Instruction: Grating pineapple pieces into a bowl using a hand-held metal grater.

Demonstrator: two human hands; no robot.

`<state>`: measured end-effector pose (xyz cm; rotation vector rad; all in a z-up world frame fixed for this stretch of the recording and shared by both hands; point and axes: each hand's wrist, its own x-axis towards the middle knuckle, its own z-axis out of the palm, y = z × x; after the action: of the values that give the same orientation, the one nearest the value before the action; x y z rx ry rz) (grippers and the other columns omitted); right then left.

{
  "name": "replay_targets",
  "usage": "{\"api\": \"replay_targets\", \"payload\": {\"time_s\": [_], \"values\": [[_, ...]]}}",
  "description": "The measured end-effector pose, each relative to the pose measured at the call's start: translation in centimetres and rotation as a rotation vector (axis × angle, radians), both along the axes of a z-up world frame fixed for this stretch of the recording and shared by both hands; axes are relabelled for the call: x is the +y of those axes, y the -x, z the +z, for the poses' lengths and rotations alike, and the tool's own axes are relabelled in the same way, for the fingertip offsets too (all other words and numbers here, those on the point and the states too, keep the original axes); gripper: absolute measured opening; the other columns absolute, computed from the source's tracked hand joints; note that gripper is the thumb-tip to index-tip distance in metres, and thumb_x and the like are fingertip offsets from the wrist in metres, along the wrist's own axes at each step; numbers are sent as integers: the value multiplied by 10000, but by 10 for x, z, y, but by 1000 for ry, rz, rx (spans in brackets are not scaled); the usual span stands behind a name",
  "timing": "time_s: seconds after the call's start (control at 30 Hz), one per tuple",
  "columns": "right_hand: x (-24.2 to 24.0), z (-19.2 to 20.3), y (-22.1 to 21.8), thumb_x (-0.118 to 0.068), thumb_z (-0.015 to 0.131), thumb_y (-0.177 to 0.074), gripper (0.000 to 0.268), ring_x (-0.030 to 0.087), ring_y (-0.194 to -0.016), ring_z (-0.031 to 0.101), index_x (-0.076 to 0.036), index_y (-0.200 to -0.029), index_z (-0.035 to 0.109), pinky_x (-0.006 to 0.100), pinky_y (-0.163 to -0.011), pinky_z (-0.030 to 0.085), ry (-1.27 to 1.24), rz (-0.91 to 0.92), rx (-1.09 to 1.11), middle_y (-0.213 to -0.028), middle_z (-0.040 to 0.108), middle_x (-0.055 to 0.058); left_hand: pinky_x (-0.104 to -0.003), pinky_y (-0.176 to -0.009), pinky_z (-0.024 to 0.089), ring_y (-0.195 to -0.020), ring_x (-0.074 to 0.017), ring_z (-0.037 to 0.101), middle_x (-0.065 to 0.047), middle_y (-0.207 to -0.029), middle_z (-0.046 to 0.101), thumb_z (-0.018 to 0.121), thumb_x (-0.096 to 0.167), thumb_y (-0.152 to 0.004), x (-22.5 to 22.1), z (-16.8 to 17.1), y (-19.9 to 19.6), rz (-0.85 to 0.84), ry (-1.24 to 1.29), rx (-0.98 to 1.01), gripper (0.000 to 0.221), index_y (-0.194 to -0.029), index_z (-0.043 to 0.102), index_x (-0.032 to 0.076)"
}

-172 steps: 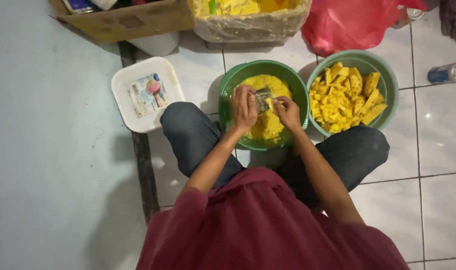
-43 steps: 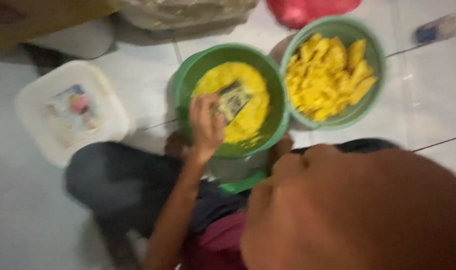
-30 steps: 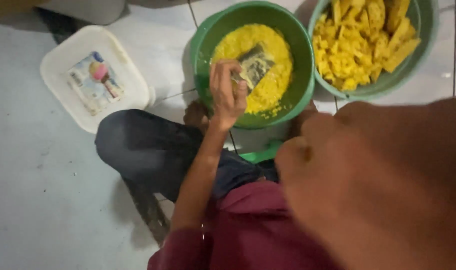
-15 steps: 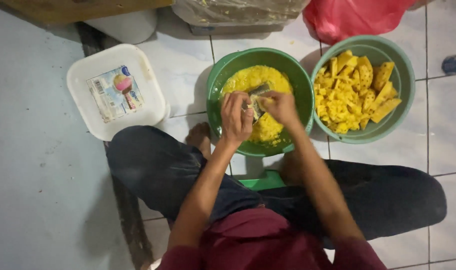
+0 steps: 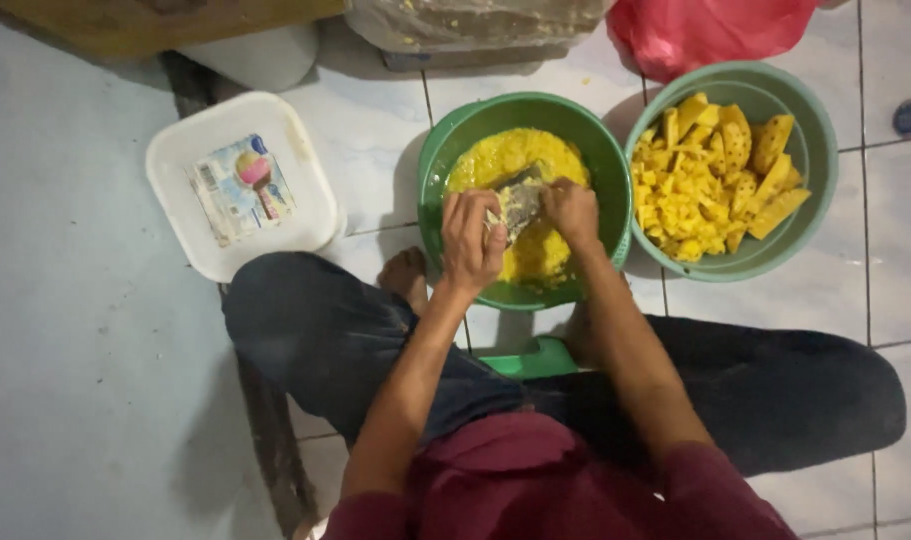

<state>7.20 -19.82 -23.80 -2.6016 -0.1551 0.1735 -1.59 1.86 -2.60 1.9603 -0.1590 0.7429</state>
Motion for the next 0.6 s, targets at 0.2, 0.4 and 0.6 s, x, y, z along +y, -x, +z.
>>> {"api": "replay_targets", "payload": {"time_s": [0.2, 0.4, 0.6], "values": [[46, 99, 21, -398, 643, -949, 261, 450, -985, 715, -227, -1119, 744, 503, -863, 561, -353, 41, 127, -948, 760, 149, -359, -787, 416, -777, -276, 565, -16, -857, 526, 288, 596, -1072, -4, 9, -3, -3, 6, 2, 539, -917, 536, 143], [21, 35, -24, -544, 555, -952, 386, 458, -953, 722, -237, -1123, 715, 542, -883, 579, 31, -150, 250, -887, 736, 239, -383, -751, 419, -739, -315, 545, -52, -846, 516, 264, 518, -1103, 8, 11, -4, 19, 5, -9, 521, -908, 530, 115], [29, 80, -13, -418, 637, -937, 253, 462, -939, 702, -202, -1027, 735, 604, -827, 525, -149, -102, 130, -860, 745, 181, -385, -773, 427, -762, -303, 571, -51, -854, 528, 276, 545, -1096, 8, 1, -2, 10, -6, -11, 540, -910, 540, 112]]}}
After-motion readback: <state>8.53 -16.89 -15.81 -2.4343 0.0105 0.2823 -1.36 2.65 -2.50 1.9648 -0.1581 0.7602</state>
